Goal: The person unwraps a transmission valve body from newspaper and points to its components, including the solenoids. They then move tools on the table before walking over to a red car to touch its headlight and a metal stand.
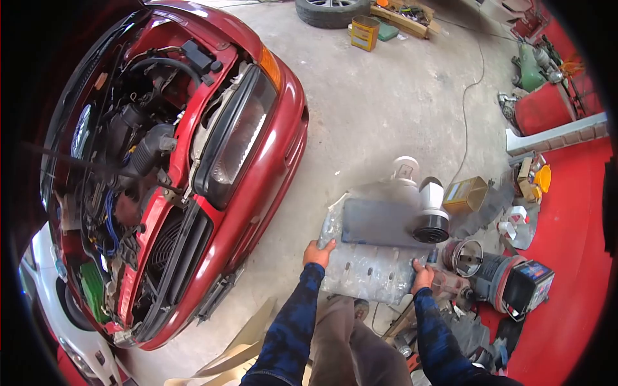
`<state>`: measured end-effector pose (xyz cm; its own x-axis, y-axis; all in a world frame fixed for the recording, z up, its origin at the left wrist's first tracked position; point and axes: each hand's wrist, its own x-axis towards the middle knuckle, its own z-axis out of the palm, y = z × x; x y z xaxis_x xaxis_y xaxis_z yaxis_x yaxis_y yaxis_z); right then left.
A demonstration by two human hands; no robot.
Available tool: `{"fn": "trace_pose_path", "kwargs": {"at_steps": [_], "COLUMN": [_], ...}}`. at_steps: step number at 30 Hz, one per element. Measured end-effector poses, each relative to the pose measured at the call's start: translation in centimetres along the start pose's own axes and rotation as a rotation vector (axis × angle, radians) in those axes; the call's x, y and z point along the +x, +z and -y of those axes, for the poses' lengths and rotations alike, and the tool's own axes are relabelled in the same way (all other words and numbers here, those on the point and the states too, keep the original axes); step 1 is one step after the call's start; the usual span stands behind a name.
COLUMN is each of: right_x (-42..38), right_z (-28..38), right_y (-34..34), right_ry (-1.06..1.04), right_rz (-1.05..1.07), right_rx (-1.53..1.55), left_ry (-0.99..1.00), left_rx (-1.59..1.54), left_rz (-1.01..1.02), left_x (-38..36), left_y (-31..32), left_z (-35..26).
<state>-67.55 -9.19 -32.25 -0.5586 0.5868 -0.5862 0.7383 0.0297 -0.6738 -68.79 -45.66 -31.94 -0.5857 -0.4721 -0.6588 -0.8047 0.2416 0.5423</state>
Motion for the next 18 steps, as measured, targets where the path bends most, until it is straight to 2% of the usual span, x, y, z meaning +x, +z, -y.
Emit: {"fn": "trace_pose_path", "kwargs": {"at_steps": [2, 3, 6, 8, 10, 18], "right_x": [1.8, 1.0, 1.8, 2.8, 3.4, 4.1], "right_z": [0.9, 3.4, 6.6, 7.1, 8.3, 10.9], "right_y": [1.0, 0.9, 2.5, 3.8, 5.1, 7.0], "right_ry": [-0.047, -0.063, -0.092, -0.148, -0.104, -0.130], "right_rz": [-0.021, 0.148, 0.245, 0.228, 0.306, 0.348], "right_rx": [-0.045, 0.057, 0.002, -0.018, 0.046, 0.016], "left_ry": [-0.003, -0.010, -0.017, -0.016, -0.022, -0.039], "left_rx": [-0.035, -0.063, -0.121, -0.128, -0.139, -0.202], "left_rz": [-0.045, -0.081, -0.145, -0.183, -0.224, -0.288], "left_x": [-0.5, -0.6, -0.6, -0.4, -0.1, 0.6], "left_y": [-0.1, 0.0, -0.2, -0.4, -0.7, -0.3], "left_z": [0.2, 0.2, 0.2, -0.2, -0.5, 0.1]}}
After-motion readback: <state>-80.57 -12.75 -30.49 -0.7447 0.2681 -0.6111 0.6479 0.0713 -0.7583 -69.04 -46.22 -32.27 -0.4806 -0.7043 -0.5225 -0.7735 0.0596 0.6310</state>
